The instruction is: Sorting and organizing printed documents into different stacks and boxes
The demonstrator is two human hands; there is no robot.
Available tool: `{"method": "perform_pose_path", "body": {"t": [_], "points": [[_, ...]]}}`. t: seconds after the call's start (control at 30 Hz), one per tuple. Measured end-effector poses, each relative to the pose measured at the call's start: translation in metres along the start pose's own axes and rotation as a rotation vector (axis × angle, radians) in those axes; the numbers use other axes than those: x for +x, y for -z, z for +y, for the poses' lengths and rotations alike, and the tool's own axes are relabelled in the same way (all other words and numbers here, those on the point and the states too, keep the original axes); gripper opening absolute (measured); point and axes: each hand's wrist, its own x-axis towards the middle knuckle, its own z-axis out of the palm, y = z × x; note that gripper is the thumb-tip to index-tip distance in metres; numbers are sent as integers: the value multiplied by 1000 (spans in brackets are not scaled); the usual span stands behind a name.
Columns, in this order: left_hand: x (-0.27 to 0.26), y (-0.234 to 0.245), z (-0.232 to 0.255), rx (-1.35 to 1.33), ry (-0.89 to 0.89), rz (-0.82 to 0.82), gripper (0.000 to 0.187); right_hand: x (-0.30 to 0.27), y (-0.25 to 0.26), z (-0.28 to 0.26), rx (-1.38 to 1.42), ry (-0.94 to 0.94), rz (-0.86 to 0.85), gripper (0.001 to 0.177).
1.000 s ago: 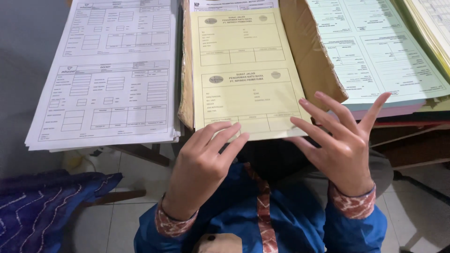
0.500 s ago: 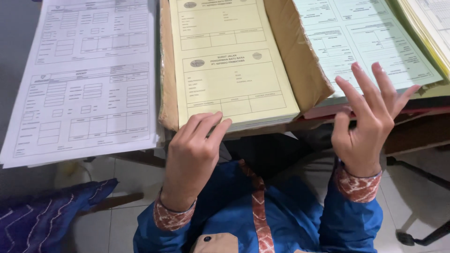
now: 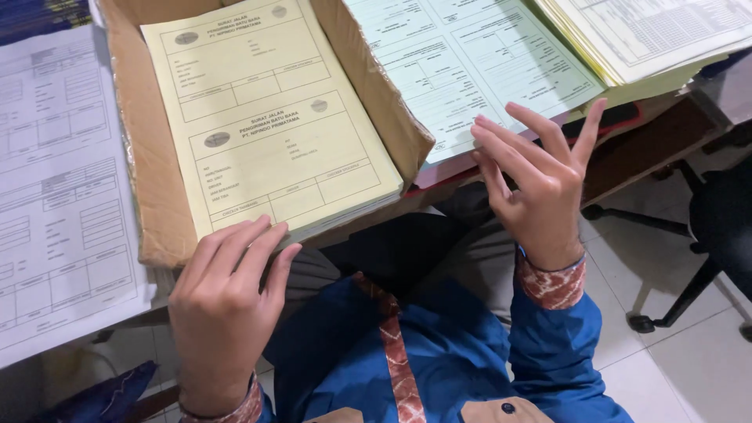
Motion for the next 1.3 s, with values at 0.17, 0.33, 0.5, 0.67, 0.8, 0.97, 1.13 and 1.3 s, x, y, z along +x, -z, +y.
{"method": "perform_pose_path", "body": {"t": [0.17,0.33,0.5,0.67,0.8,0.97,1.13,1.3], "points": [[9,2,8,-29,-20,-5,12,3,-10,19,43,55,52,25],[16,1,13,-42,-46,2,11,17,-13,32,206,50,147,18],[24,0,17,-64,-90,24,12,29,-4,28,252,12,189,19],[37,1,28,-122,-115,46,19,25,9,36,267,-45,140,8],[52,-9,41,-72,-135,117,41,19,12,36,114,-130,485,26],[78,-27,66,112,-261,320,64,-4,24,0,-12,55,486,10],[77,-4,72,-76,-312,421,26,-9,69,-55,-98,122,339,14],[35,-4,7,-563,-62,439,64,-26,99,-21,56,115,32,28]]}}
